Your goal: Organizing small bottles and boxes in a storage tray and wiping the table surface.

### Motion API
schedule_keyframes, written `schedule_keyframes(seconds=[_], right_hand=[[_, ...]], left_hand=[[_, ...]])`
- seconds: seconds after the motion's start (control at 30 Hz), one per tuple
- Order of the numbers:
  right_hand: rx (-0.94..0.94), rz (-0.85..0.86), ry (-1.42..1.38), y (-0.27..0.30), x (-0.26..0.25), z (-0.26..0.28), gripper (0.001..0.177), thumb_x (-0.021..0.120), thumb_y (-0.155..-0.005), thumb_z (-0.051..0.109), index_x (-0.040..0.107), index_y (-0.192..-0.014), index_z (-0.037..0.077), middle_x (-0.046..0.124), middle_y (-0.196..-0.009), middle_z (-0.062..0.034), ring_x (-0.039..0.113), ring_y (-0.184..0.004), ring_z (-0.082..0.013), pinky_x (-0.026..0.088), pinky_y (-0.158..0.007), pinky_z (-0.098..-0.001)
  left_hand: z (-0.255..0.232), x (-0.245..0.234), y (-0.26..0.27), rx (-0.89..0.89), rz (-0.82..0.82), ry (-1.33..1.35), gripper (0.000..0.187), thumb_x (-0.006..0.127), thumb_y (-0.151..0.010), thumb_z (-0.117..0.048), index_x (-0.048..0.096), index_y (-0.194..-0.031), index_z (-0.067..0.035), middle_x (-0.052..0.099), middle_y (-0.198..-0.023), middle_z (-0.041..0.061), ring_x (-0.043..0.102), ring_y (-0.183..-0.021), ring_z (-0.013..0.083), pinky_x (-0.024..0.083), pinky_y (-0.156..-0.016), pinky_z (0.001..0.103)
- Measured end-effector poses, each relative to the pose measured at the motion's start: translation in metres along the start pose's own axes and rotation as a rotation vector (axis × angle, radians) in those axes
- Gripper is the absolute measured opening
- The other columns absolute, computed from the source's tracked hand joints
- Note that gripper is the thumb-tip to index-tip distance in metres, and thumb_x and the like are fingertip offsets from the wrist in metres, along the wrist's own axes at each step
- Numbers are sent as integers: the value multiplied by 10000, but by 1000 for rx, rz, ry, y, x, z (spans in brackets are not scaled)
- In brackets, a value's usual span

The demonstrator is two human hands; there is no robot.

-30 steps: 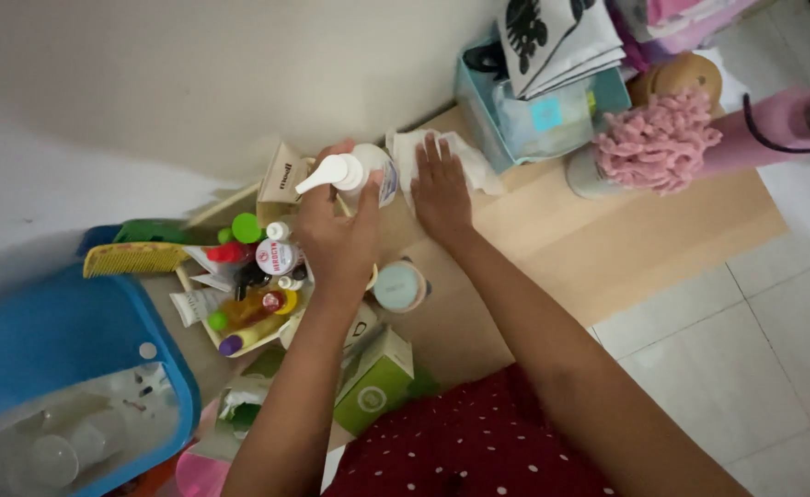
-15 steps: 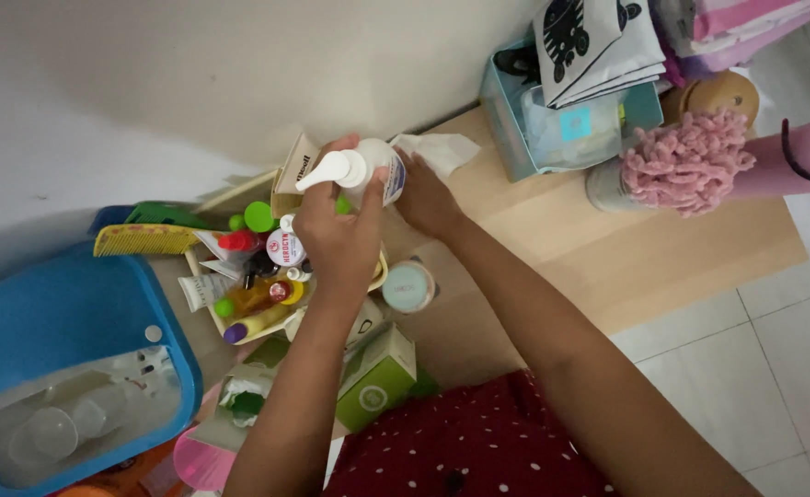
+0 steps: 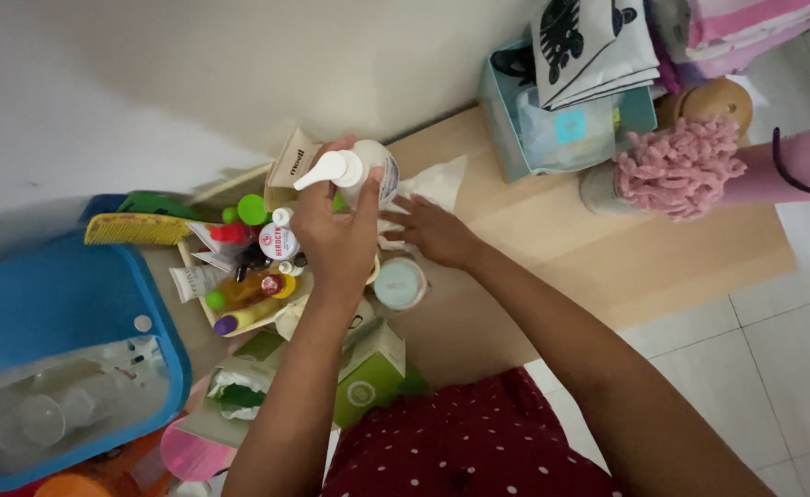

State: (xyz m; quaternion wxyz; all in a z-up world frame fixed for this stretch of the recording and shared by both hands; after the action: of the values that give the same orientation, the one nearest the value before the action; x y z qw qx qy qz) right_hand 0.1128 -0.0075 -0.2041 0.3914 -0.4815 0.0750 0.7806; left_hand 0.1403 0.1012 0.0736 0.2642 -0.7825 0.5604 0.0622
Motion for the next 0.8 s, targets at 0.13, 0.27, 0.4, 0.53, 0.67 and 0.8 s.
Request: schedule_keyframes(seconds=[0.13, 0.27, 0.4, 0.53, 0.67, 0.8], right_hand=[[-5, -7, -71, 20, 7, -6, 342, 461, -1092, 272, 677, -1351, 330, 516, -1565, 44, 383, -1499, -317, 259, -1237, -489], [22, 0, -77, 34, -9, -2, 334, 476, -1086, 239, 692, -1331, 308, 518, -1565, 56, 378, -1506, -292, 249, -1250, -459], [60, 19, -58, 48, -21, -5, 329, 462, -1087, 209, 714, -1295, 248, 511, -1573, 32, 371, -1513, -301, 250, -1260, -481], [117, 22, -57, 71, -40, 6, 352, 450, -1080, 181, 712, -1312, 220, 541, -1548, -9, 380, -1507, -311, 246, -1261, -479], [162, 36, -55, 106, -37, 20, 337, 476, -1064, 203, 711, -1304, 232, 545, -1544, -17, 387, -1505, -307, 257, -1257, -473], [149, 77, -98, 137, -21, 38, 390, 416, -1075, 257, 645, -1390, 252, 464, -1606, -22, 332, -1525, -341, 230, -1263, -498]], left_hand=[[12, 6, 7, 21, 5, 22, 453, 869, -867, -51, 659, -1261, 26, 703, -1184, 214, 676, -1173, 363, 534, -1015, 479], [2, 15, 14, 63, -9, -18, 439, 883, -852, -62, 679, -1225, 50, 715, -1131, 251, 691, -1130, 374, 553, -959, 494], [4, 20, 20, 53, -15, -26, 451, 875, -856, -69, 682, -1251, 30, 722, -1140, 212, 689, -1128, 356, 534, -979, 474], [7, 30, 28, 31, 23, 14, 448, 852, -859, -45, 664, -1251, 63, 712, -1149, 261, 666, -1146, 418, 527, -978, 500], [2, 38, 34, 28, 26, 20, 400, 830, -861, -17, 674, -1215, 85, 715, -1115, 291, 669, -1125, 448, 520, -983, 518], [1, 43, 38, 63, 7, -24, 392, 896, -784, -53, 716, -1118, 46, 733, -1014, 239, 720, -1012, 403, 571, -883, 467]])
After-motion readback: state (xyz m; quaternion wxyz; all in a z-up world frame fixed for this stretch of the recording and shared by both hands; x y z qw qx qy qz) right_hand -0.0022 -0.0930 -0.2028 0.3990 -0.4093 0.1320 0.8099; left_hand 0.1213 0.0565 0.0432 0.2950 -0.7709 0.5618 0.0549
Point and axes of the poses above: each hand's wrist, its own y-axis away from the middle knuckle, its own x-axis out of the palm, z = x × y, the point moved 8 cm from there along -y, towards the middle knuckle
